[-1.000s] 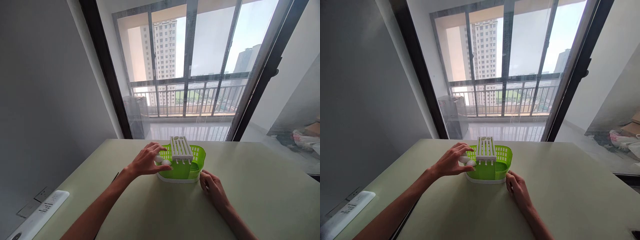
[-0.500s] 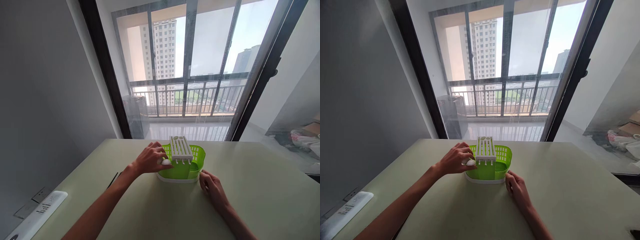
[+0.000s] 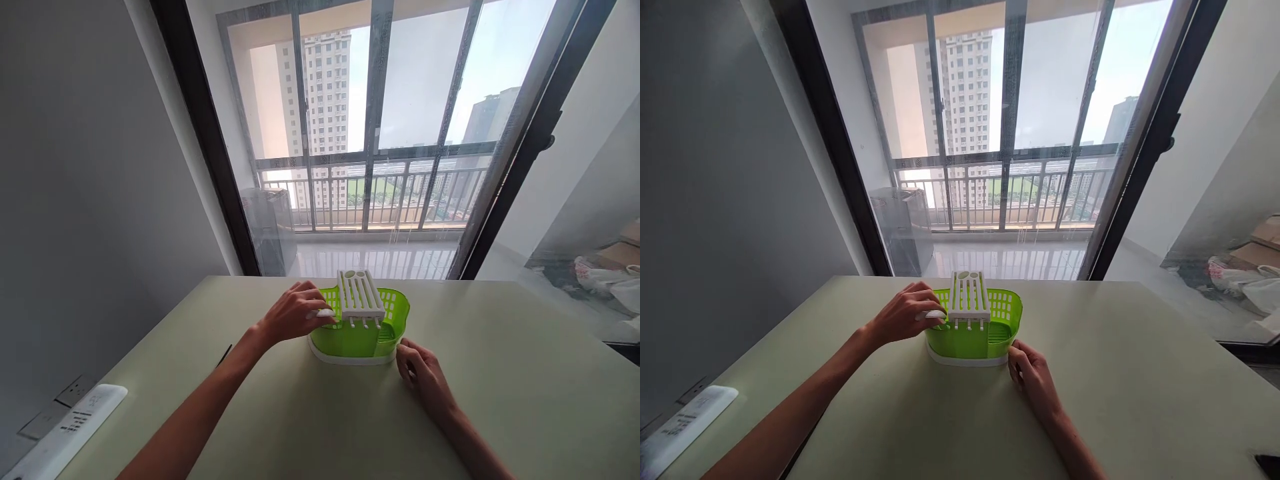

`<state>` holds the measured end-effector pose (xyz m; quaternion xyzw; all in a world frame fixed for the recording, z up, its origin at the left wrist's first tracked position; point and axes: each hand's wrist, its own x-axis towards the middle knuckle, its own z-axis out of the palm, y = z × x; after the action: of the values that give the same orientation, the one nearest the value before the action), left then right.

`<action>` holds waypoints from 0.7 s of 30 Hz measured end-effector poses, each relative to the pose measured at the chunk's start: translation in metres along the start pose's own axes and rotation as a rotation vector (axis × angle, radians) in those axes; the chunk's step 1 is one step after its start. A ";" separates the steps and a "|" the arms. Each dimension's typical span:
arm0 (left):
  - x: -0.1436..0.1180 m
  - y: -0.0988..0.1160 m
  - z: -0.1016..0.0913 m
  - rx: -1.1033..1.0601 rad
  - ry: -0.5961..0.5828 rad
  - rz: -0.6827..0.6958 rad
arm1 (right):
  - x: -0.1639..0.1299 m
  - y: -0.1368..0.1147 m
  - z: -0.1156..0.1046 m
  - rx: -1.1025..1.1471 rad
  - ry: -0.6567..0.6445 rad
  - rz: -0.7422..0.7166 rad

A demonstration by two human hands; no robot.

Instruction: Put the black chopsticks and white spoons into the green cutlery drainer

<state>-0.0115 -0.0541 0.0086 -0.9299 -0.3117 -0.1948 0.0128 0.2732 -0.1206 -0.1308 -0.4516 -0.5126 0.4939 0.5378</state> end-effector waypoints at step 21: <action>0.023 -0.015 0.017 0.251 0.067 -0.224 | 0.001 -0.002 0.002 0.013 0.001 -0.003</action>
<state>0.0023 -0.0267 -0.0002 -0.8734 -0.4348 -0.1855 0.1173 0.2714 -0.1195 -0.1290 -0.4475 -0.5102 0.4961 0.5416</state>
